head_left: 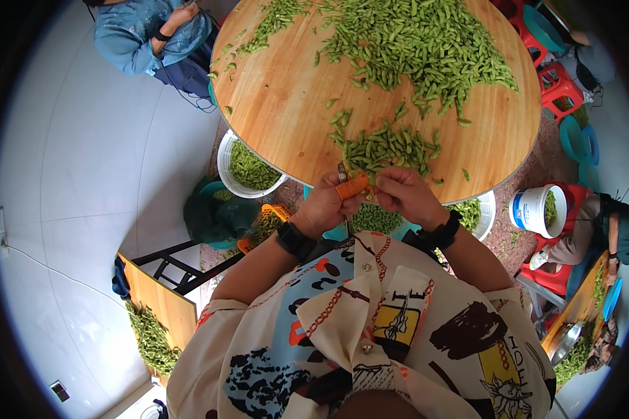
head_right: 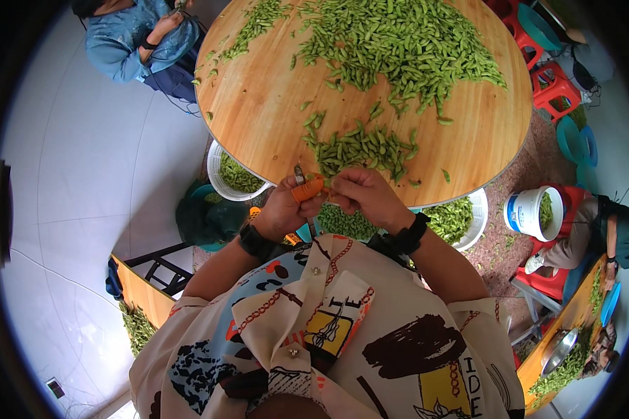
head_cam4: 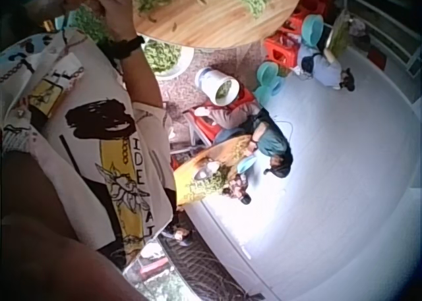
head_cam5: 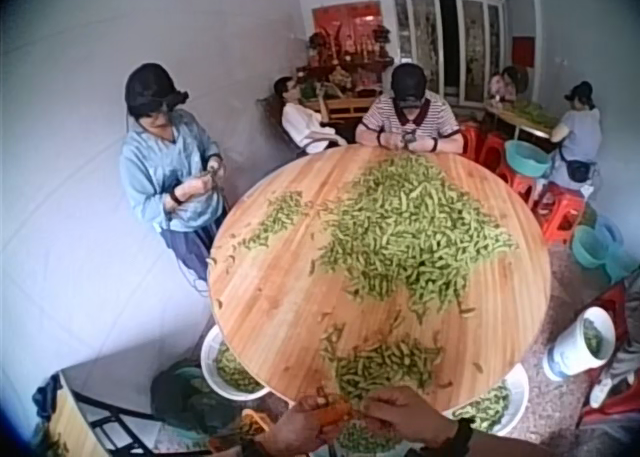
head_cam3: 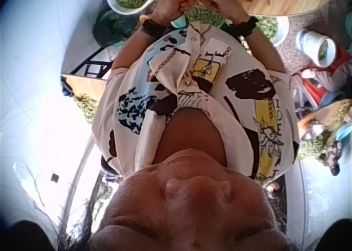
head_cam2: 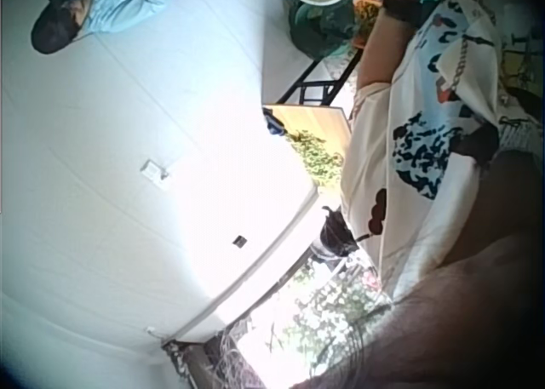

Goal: Manually peeling and sorting a large quantity of green beans into a bucket.

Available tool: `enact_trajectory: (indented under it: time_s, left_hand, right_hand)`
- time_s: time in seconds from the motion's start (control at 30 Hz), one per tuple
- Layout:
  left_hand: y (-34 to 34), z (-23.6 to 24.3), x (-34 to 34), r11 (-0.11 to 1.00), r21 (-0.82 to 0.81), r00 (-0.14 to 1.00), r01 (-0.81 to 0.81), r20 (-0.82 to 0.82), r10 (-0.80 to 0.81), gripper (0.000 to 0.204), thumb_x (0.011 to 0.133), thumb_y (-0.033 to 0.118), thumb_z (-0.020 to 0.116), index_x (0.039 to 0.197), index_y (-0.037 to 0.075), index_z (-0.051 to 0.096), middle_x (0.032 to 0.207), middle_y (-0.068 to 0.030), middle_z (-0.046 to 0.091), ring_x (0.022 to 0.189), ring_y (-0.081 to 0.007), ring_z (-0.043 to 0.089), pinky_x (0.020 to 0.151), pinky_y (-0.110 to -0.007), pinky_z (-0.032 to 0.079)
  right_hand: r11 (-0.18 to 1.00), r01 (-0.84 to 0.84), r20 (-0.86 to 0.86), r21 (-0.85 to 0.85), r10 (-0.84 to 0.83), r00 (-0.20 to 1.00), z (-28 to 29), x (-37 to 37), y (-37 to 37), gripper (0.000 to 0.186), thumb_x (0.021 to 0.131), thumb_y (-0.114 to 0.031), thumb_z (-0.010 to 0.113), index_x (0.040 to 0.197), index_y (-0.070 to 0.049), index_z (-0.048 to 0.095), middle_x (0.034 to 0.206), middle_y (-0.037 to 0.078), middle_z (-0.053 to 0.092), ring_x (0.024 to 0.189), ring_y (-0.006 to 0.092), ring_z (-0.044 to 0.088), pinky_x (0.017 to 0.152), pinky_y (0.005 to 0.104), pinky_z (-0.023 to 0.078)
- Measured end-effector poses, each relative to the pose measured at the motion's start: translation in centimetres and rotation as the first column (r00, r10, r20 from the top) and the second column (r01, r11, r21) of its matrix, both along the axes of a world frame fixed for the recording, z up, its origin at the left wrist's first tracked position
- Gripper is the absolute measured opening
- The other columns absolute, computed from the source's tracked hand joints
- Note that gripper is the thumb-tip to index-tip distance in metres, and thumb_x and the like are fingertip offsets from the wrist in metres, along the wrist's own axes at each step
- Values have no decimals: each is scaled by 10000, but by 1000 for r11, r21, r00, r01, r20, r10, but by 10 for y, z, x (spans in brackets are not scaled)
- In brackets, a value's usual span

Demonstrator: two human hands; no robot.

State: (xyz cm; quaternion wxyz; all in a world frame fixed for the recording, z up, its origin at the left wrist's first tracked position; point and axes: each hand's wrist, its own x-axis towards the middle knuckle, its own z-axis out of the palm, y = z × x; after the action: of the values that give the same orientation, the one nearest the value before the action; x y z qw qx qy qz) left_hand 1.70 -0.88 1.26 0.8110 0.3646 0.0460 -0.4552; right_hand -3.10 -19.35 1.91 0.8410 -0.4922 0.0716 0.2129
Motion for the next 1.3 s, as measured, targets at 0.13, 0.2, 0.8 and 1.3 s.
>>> enact_trajectory:
  time_s: [0.13,0.2,0.8,1.3]
  left_hand:
    - [1,-1,0,995,-82,998,62,-25,-64,149,871,116,464,936,49,580,662,-41,507,461,-70,337,418,-200,234]
    - [-1,4,0,994,-82,994,71,-76,-77,161,870,122,456,947,45,574,646,-37,495,446,-74,321,414,-204,233]
    - [-2,10,-3,970,-220,973,103,-179,-144,176,895,178,417,895,70,556,559,14,395,426,-59,261,400,-202,198]
    - [-14,23,2,995,96,973,3,229,-25,110,874,85,484,899,48,586,618,-6,490,450,-64,346,422,-198,258]
  right_hand:
    - [996,-15,7,84,14,1000,-1,-1,-1,174,868,-200,542,797,-44,571,591,-4,512,508,58,459,466,185,363]
    - [996,-12,6,86,11,1000,2,-2,-1,164,866,-186,542,792,-43,572,588,-4,509,511,59,459,466,185,364]
    - [591,508,767,-627,355,534,43,-3,5,93,794,-94,579,755,-27,528,588,106,481,517,281,502,454,325,378]
    - [991,133,-29,-1,-133,991,30,-4,-2,166,874,-156,517,759,-38,543,615,-13,473,514,64,417,459,195,337]
